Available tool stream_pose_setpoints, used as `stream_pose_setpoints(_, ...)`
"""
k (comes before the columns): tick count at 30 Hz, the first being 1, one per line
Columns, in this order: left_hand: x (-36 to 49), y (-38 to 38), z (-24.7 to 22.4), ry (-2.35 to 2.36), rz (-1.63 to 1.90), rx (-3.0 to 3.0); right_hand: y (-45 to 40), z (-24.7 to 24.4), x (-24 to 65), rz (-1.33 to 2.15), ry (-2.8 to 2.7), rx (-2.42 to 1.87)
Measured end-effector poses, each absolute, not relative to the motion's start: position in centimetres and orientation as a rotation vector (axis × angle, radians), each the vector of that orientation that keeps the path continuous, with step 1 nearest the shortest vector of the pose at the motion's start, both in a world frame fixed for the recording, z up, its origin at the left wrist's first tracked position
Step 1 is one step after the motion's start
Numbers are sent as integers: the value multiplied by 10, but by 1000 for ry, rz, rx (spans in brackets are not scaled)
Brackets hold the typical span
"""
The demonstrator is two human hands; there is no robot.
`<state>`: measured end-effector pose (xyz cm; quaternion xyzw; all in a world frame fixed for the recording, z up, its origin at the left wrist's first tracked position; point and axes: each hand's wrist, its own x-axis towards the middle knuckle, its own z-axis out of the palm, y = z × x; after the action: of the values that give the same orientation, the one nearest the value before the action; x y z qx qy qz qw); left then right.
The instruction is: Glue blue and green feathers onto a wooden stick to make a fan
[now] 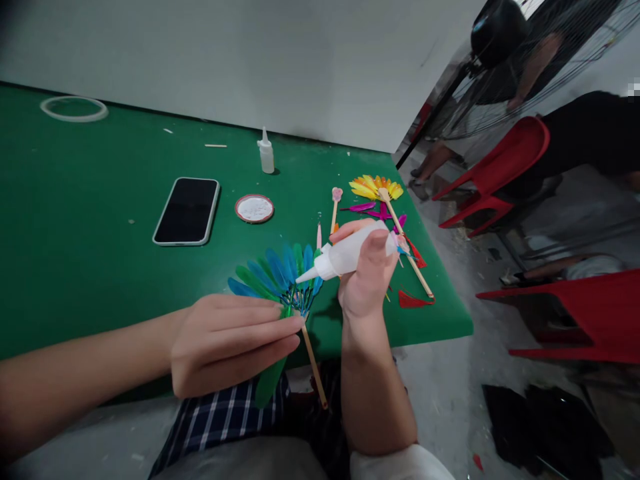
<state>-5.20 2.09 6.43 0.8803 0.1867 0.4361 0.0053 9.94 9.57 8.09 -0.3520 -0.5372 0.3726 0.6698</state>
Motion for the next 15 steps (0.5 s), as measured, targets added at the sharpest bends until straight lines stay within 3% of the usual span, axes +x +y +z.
stream_pose_setpoints(15, -50, 18, 60, 627, 1467, 2736, 86, 90, 102, 655, -1144, -683)
